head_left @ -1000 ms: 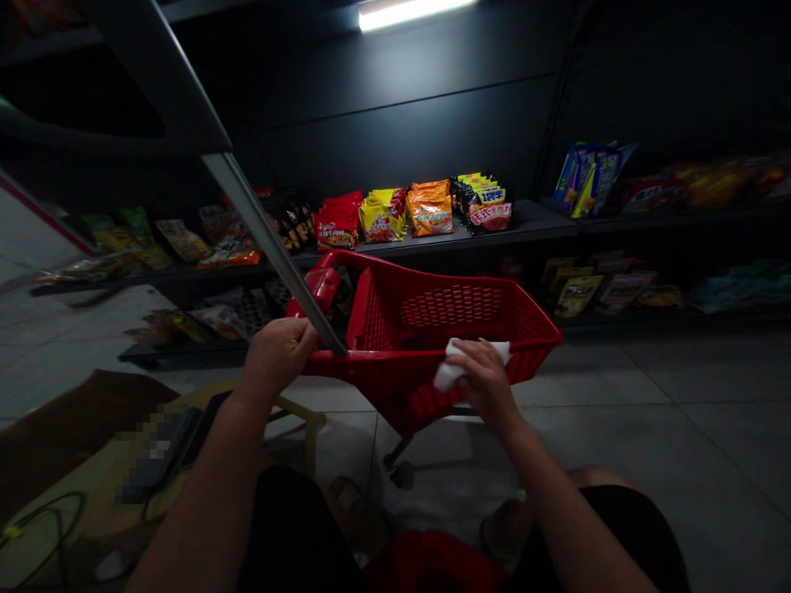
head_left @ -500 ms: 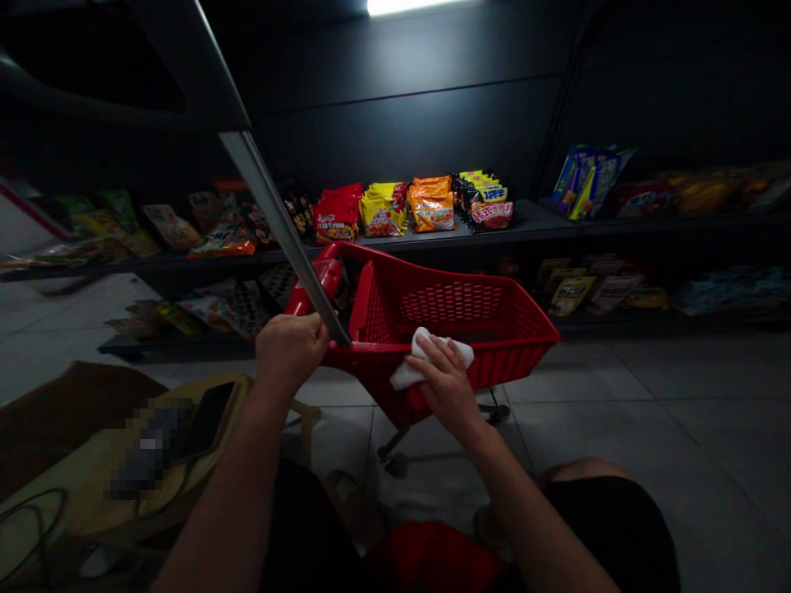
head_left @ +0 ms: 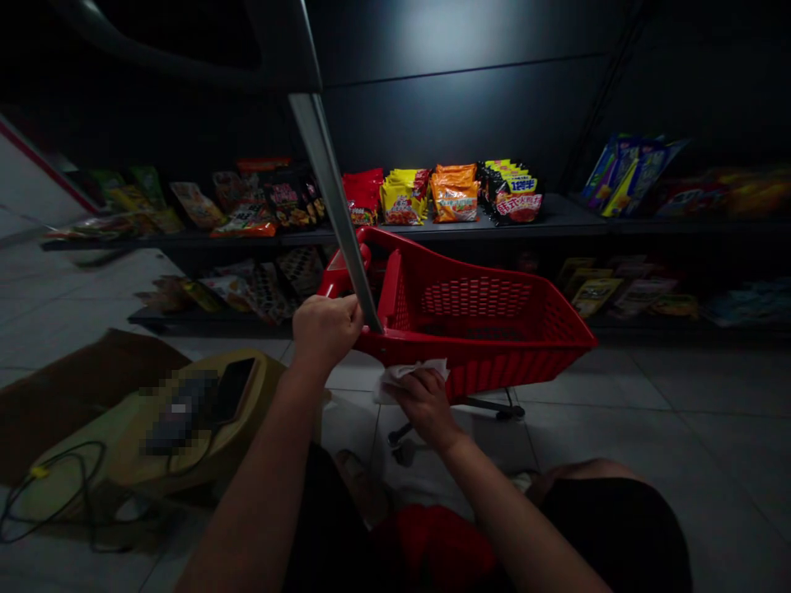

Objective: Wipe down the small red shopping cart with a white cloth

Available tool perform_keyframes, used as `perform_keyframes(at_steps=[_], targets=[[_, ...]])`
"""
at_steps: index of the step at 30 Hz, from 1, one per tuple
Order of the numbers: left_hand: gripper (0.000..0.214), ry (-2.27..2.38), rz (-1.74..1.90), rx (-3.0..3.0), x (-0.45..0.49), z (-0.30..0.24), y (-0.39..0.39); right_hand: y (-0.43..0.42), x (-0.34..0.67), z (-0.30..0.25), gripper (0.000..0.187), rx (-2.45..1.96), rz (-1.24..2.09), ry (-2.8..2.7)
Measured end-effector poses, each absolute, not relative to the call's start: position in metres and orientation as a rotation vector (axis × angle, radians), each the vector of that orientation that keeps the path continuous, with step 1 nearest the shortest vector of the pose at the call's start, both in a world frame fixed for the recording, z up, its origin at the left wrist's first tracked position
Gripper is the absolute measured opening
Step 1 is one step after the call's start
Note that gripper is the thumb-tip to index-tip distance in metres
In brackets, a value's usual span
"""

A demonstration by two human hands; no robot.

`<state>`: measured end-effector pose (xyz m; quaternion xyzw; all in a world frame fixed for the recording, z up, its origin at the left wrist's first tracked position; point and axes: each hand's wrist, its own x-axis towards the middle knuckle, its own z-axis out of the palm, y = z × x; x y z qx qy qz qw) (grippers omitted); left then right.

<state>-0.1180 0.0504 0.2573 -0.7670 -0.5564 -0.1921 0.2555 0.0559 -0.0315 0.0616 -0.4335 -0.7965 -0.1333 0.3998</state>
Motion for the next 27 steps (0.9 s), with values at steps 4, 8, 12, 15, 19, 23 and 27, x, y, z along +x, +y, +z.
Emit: perform_keyframes(at_steps=[4,8,12,15,19,23,27], targets=[[0.042,-1.513,-0.538,-2.109,-0.115,0.257,0.056,-0.047,0.074,0.006,0.026,-1.276,-0.154,-2.164],[0.041,-1.519,-0.541,-2.116,-0.109,0.256,0.057,-0.045,0.068,0.046,0.032,-1.239,-0.172,-2.001],[0.04,-1.516,-0.538,-2.118,-0.105,0.255,0.054,-0.023,0.071,0.086,0.045,-1.039,-0.372,-1.956],[0.041,-1.514,-0.527,-2.13,-0.104,0.255,0.054,-0.021,0.091,0.058,0.045,-0.964,-0.379,-2.149],[0.043,-1.511,-0.541,-2.151,-0.103,0.255,0.058,-0.04,0.119,-0.005,0.032,-1.037,-0.281,-2.423],[0.039,-1.541,-0.576,-2.155,-0.099,0.253,0.061,-0.045,0.119,-0.013,0.022,-1.113,-0.153,-2.433],[0.033,-1.476,-0.824,-2.192,-0.097,0.244,0.053,-0.036,0.108,-0.001,0.032,-1.103,-0.142,-2.341]])
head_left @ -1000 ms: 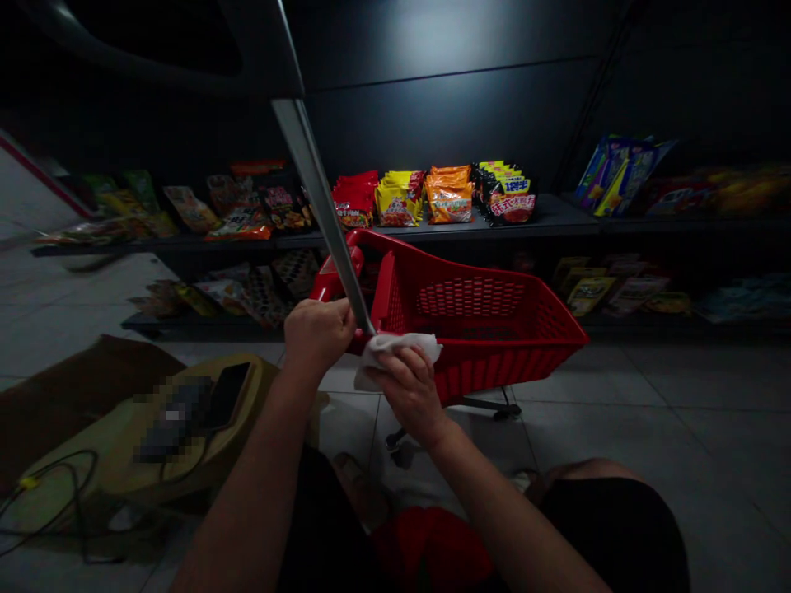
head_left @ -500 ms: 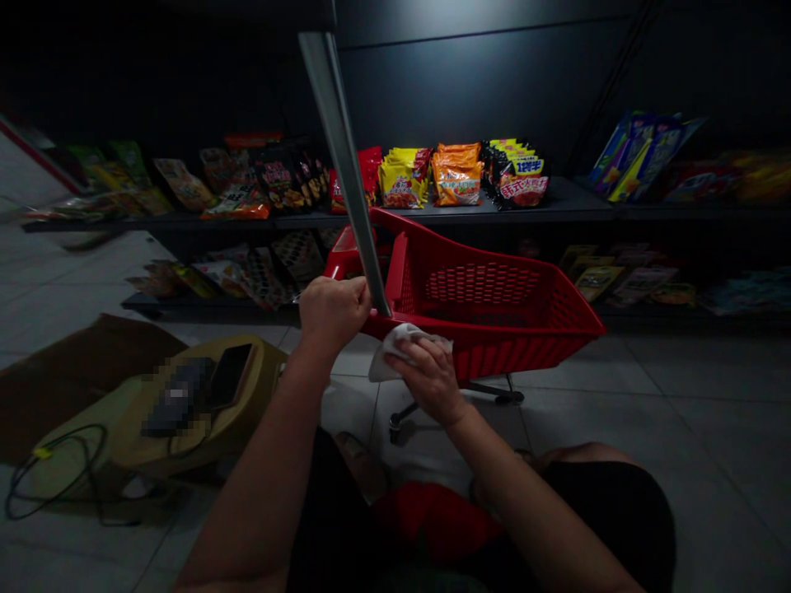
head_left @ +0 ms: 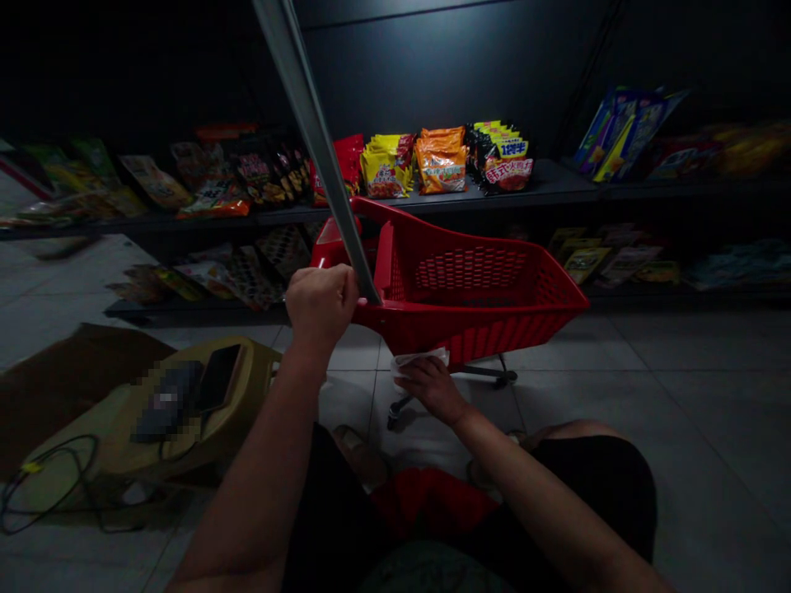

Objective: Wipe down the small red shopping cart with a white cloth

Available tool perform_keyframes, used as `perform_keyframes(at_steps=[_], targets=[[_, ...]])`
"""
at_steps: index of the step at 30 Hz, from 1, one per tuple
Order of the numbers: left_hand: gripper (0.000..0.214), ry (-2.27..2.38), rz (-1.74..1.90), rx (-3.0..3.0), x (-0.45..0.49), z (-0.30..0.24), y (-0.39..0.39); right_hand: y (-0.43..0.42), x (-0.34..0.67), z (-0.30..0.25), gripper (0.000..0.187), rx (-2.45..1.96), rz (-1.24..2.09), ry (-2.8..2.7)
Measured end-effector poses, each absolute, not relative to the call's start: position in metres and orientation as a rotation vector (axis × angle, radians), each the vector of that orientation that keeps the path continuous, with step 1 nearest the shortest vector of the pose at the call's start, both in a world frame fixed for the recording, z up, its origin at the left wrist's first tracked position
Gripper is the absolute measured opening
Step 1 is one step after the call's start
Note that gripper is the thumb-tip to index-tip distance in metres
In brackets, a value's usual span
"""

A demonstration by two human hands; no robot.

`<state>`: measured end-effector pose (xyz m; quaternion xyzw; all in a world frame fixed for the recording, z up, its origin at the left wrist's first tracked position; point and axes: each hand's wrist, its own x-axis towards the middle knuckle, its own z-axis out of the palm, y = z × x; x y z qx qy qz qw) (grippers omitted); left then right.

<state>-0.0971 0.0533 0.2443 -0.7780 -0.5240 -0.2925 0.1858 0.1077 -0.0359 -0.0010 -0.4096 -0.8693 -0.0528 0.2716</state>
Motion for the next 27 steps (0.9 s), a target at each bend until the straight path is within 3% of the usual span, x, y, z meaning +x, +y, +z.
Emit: perform_keyframes(at_steps=[5,9,12,15,20,23,27], targets=[[0.02,-1.085,-1.239,-2.217,-0.088,0.224,0.015,-0.046,0.113,-0.038,0.025,-1.254,0.037,-2.422],[0.037,-0.732,-0.867,-2.522,-0.059,0.221,-0.004,-0.055,0.113,-0.057,0.021,-1.412,0.154,-2.283],[0.043,-0.766,-0.671,-2.546,-0.033,0.224,0.001,-0.048,0.104,-0.047,0.035,-1.301,0.041,-2.212],[0.035,-0.9,-0.497,-2.516,-0.016,0.227,0.012,-0.041,0.102,-0.042,0.038,-1.23,-0.009,-2.273],[0.021,-0.866,-0.289,-2.548,-0.008,0.234,0.024,-0.051,0.127,-0.062,0.015,-1.411,0.097,-2.262],[0.014,-0.837,-0.263,-2.552,-0.01,0.236,0.025,-0.058,0.133,-0.055,0.017,-1.427,0.085,-2.187],[0.013,-0.818,-0.285,-2.522,-0.016,0.235,0.018,-0.054,0.115,-0.002,0.029,-1.246,-0.063,-1.945]])
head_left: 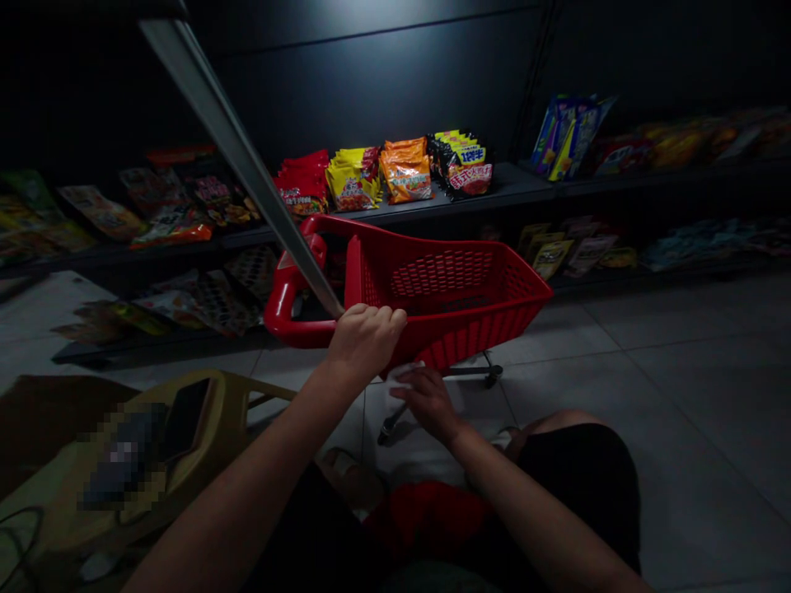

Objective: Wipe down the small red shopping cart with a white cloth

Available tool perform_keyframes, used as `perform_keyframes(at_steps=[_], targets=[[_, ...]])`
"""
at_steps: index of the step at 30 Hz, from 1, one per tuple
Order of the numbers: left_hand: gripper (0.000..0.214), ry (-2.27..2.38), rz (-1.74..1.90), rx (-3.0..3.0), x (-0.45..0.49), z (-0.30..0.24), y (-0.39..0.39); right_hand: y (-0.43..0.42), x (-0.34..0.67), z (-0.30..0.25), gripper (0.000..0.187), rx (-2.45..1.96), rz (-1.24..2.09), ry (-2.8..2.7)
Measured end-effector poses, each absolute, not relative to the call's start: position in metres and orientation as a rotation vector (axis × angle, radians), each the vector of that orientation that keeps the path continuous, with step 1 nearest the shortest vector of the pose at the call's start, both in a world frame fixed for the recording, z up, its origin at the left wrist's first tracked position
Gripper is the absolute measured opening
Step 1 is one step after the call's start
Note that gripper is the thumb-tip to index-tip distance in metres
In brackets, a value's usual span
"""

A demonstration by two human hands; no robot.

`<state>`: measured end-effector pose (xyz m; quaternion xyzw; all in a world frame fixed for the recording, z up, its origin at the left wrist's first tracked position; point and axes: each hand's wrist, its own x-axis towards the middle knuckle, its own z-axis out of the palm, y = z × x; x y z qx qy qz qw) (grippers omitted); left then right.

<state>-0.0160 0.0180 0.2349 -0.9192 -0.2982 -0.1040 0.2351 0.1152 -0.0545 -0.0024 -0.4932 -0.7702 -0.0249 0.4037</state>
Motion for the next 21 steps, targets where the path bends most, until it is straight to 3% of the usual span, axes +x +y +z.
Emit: perform_keyframes(at_steps=[5,13,21], targets=[[0.014,-0.803,-0.302,-2.495,-0.028,0.235,0.011,-0.046,0.112,0.055,0.024,-1.202,-0.245,-1.932],[0.028,-0.877,-0.395,-2.419,-0.047,0.236,0.01,-0.055,0.149,0.078,0.028,-1.413,-0.275,-1.409],[0.029,-0.955,-0.401,-2.389,-0.055,0.235,0.012,-0.049,0.093,0.072,0.027,-1.346,-0.182,-1.933]])
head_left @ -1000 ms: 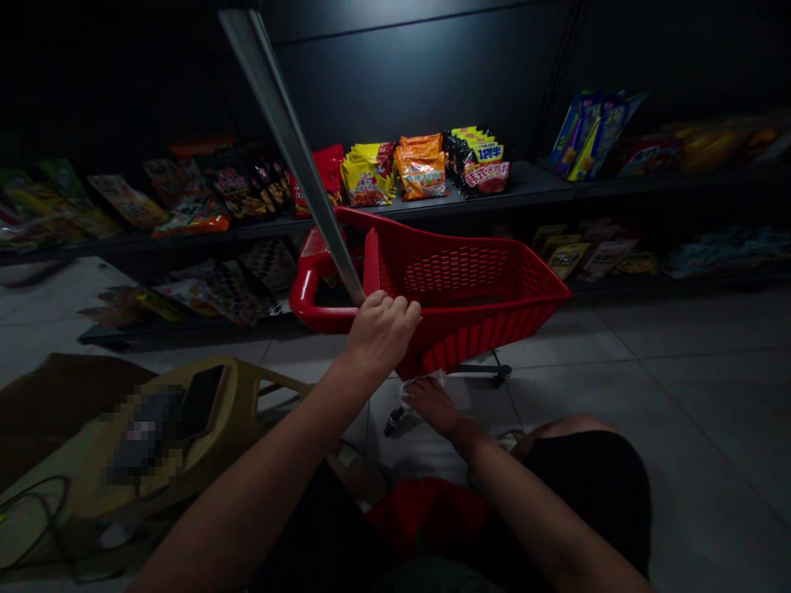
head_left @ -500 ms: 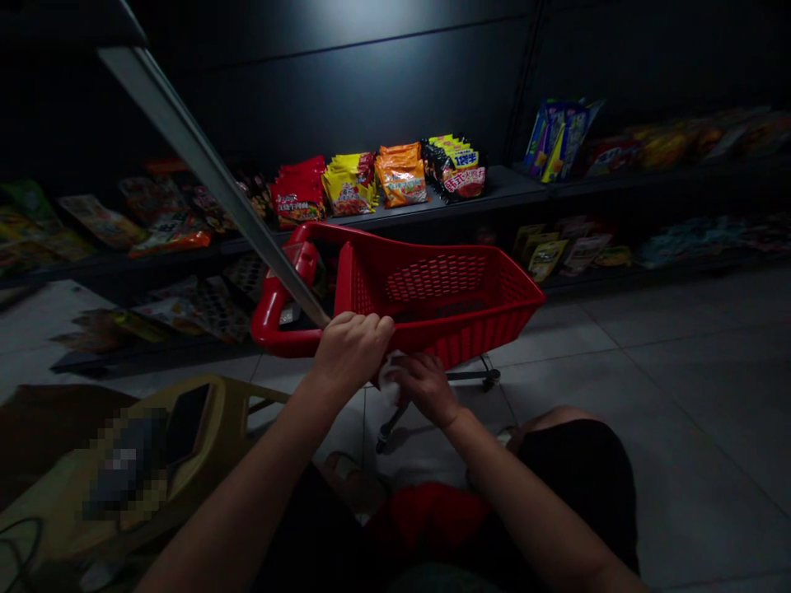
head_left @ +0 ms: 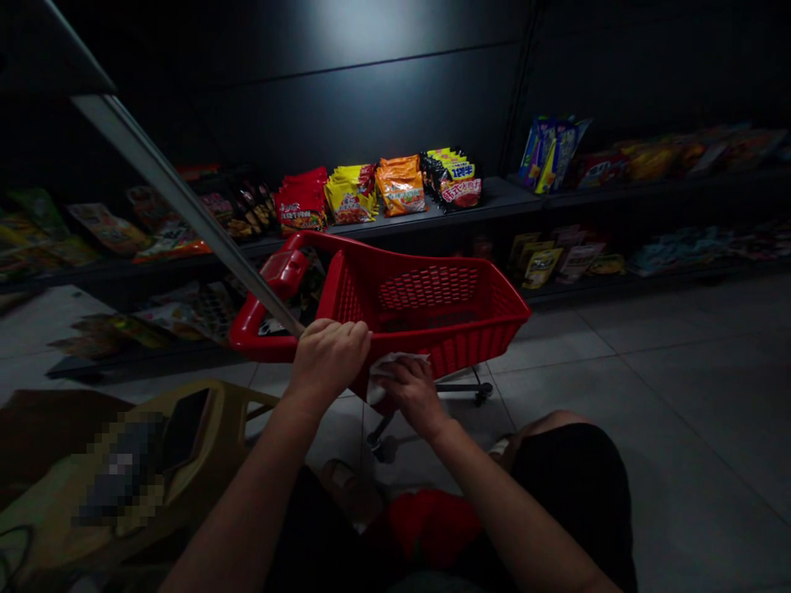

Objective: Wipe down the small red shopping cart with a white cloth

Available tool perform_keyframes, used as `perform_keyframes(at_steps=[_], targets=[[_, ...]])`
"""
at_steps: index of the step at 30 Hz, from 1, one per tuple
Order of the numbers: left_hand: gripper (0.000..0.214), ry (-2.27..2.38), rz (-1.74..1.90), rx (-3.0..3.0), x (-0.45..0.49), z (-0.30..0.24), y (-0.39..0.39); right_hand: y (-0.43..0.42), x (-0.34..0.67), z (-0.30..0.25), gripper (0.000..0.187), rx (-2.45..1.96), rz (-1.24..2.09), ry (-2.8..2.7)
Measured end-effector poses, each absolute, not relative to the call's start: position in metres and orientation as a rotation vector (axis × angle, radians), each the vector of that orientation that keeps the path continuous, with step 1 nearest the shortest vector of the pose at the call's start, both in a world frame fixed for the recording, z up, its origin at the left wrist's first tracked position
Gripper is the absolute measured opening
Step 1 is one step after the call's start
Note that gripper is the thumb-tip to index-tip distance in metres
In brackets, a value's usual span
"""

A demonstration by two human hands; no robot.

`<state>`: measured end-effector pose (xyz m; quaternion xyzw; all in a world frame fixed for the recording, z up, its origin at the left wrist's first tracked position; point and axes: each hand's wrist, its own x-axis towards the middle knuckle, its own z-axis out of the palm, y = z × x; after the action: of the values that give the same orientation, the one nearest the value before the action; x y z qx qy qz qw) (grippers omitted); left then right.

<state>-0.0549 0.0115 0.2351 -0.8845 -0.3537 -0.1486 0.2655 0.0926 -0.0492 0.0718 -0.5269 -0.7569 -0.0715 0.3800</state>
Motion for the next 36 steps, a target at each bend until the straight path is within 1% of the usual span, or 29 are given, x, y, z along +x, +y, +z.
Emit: perform_keyframes(at_steps=[2,5,8,10,13,16,20,23,25,27,30,33,36], targets=[[0.03,-0.974,-0.404,-2.37,-0.057,0.234,0.012,-0.053,0.115,0.071,0.029,-1.389,-0.187,-1.855],[0.029,-1.0,-0.411,-2.347,-0.06,0.232,0.012,-0.06,0.158,0.071,0.03,-1.442,-0.231,-1.582],[0.027,-1.009,-0.441,-2.341,-0.06,0.23,0.011,-0.065,0.168,0.07,0.032,-1.462,-0.237,-1.4],[0.026,-1.001,-0.475,-2.34,-0.061,0.228,0.012,-0.064,0.149,0.069,0.034,-1.462,-0.232,-1.467],[0.024,-0.987,-0.507,-2.338,-0.062,0.227,0.012,-0.06,0.111,0.066,0.036,-1.386,-0.241,-1.813],[0.023,-0.97,-0.497,-2.329,-0.067,0.226,0.012,-0.058,0.104,0.062,0.036,-1.326,-0.277,-1.98],[0.023,-0.974,-0.49,-2.314,-0.073,0.225,0.011,-0.063,0.155,0.052,0.037,-1.438,-0.322,-1.658],[0.024,-1.0,-0.485,-2.307,-0.074,0.224,0.01,-0.065,0.19,0.044,0.035,-1.499,-0.25,-1.292],[0.024,-1.019,-0.477,-2.296,-0.074,0.224,0.008,-0.063,0.191,0.042,0.038,-1.508,-0.183,-1.086],[0.025,-1.028,-0.473,-2.282,-0.075,0.224,0.006,-0.059,0.173,0.042,0.042,-1.49,-0.109,-1.007],[0.025,-1.039,-0.472,-2.262,-0.078,0.226,0.003,-0.058,0.135,0.047,0.043,-1.374,0.012,-1.222],[0.026,-1.06,-0.476,-2.238,-0.085,0.227,0.002,-0.064,0.117,0.061,0.039,-1.219,0.099,-1.479],[0.027,-1.062,-0.462,-2.226,-0.092,0.226,0.001,-0.074,0.122,0.087,0.03,-1.199,0.022,-1.36]])
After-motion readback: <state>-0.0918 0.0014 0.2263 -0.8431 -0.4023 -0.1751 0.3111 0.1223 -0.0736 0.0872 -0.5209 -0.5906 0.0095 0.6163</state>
